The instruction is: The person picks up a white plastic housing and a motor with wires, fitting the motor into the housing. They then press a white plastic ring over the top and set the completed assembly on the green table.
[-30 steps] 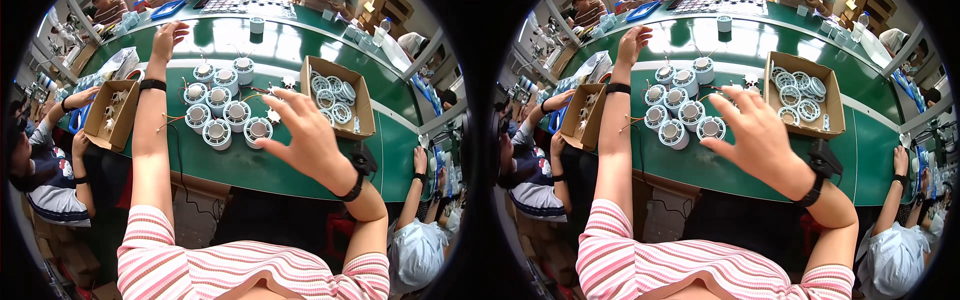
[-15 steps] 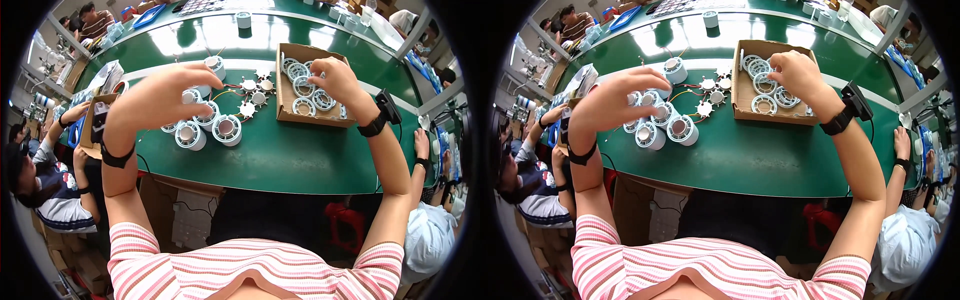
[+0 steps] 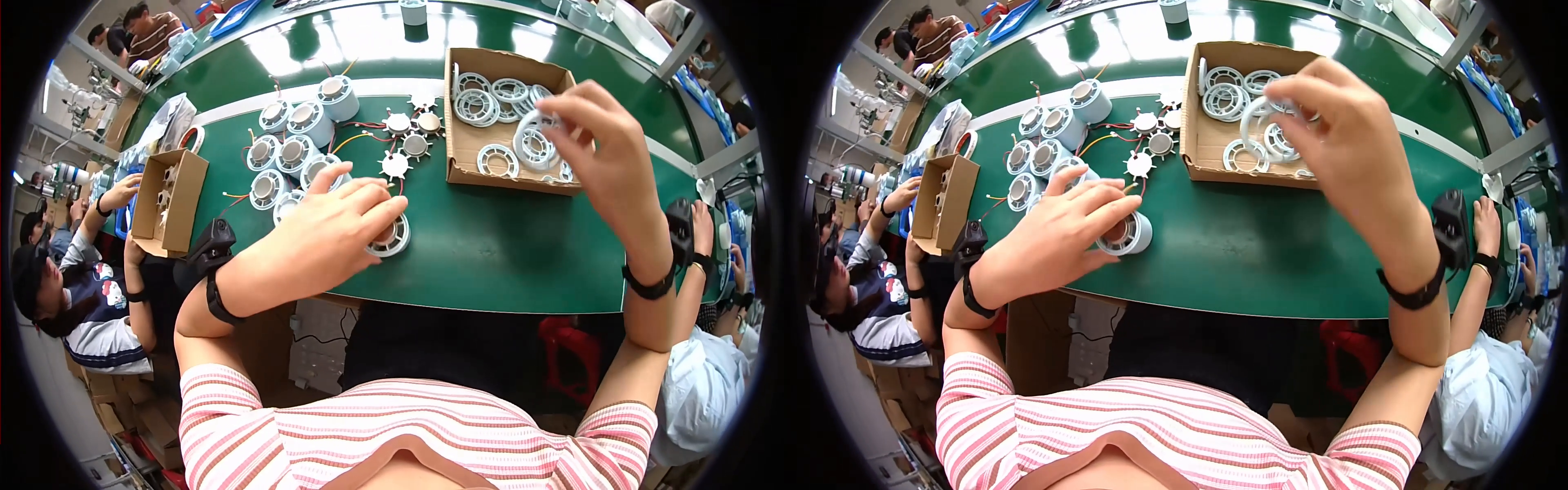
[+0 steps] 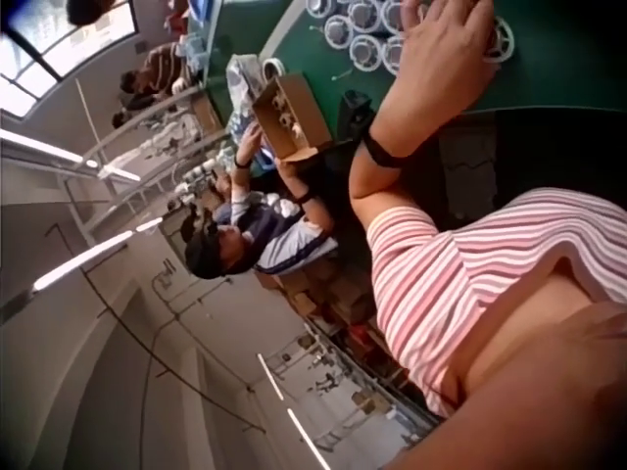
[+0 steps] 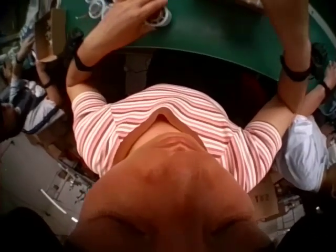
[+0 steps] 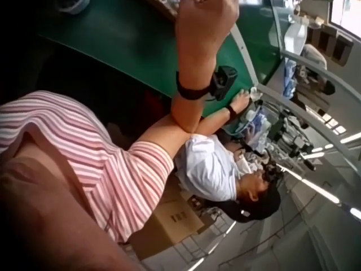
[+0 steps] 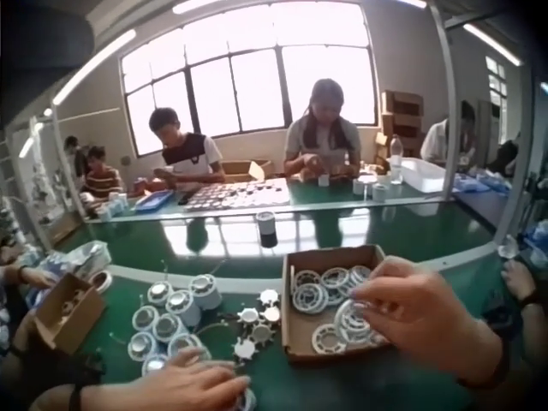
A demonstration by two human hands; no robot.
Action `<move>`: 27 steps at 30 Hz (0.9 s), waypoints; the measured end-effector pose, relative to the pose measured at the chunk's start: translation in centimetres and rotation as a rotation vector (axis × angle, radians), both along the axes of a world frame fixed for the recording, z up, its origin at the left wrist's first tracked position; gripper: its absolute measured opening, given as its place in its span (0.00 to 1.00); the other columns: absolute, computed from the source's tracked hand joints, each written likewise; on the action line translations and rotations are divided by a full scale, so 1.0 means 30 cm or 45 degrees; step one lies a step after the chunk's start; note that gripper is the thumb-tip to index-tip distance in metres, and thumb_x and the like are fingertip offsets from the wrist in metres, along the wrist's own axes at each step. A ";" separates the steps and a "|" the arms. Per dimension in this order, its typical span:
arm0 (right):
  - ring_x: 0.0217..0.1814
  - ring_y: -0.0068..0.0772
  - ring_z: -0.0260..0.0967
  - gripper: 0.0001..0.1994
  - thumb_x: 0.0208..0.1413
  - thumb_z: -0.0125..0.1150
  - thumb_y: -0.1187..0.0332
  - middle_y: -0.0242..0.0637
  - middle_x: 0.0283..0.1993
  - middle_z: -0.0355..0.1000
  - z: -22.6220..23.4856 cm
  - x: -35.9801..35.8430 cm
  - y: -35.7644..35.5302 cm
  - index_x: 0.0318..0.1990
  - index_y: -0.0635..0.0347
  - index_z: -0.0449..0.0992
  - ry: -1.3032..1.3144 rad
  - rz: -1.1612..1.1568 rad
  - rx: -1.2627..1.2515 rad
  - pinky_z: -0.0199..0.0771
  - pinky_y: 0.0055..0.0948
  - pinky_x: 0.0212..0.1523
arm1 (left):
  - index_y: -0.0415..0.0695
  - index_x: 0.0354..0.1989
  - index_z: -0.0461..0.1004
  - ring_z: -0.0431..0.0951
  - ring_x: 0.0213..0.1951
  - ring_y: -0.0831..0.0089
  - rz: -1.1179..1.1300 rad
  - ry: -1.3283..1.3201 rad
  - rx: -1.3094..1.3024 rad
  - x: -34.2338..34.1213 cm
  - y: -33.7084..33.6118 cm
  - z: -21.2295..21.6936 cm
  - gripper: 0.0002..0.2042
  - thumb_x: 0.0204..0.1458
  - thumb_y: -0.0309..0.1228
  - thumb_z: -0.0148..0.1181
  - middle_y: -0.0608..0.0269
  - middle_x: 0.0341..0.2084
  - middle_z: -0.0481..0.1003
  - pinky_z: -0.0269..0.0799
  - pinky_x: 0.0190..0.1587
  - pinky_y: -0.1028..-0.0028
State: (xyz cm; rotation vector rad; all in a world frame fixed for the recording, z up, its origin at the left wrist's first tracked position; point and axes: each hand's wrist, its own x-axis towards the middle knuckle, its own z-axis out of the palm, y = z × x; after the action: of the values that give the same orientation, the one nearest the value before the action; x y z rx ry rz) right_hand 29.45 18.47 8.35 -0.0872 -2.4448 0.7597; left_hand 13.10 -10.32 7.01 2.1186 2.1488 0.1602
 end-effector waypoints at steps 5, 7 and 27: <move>0.38 0.35 0.74 0.14 0.52 0.69 0.81 0.40 0.39 0.73 -0.174 0.193 -0.146 0.47 0.63 0.82 -0.357 0.129 -0.130 0.74 0.29 0.36 | 0.40 0.60 0.69 0.73 0.55 0.58 0.023 -0.319 0.131 0.143 0.021 -0.101 0.33 0.44 0.32 0.76 0.57 0.49 0.73 0.59 0.67 0.54; 0.41 0.41 0.75 0.18 0.51 0.72 0.77 0.44 0.44 0.75 -0.261 0.217 -0.163 0.50 0.64 0.80 -0.444 -0.021 -0.142 0.76 0.33 0.40 | 0.40 0.60 0.69 0.74 0.53 0.57 0.028 -0.401 0.258 0.178 0.040 -0.153 0.35 0.43 0.34 0.77 0.56 0.49 0.73 0.62 0.65 0.55; 0.68 0.40 0.67 0.39 0.44 0.69 0.83 0.48 0.63 0.70 -0.264 0.256 -0.327 0.68 0.65 0.61 0.050 -0.046 -0.582 0.63 0.38 0.71 | 0.43 0.68 0.63 0.77 0.53 0.77 0.274 -1.579 -0.121 0.143 0.191 -0.201 0.32 0.53 0.16 0.66 0.62 0.57 0.70 0.80 0.48 0.76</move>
State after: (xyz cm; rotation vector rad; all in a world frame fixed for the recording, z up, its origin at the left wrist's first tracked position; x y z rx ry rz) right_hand 37.14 8.65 0.42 -0.2860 -2.1835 1.2761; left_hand 17.40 -4.58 0.97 1.1206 1.4874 1.0295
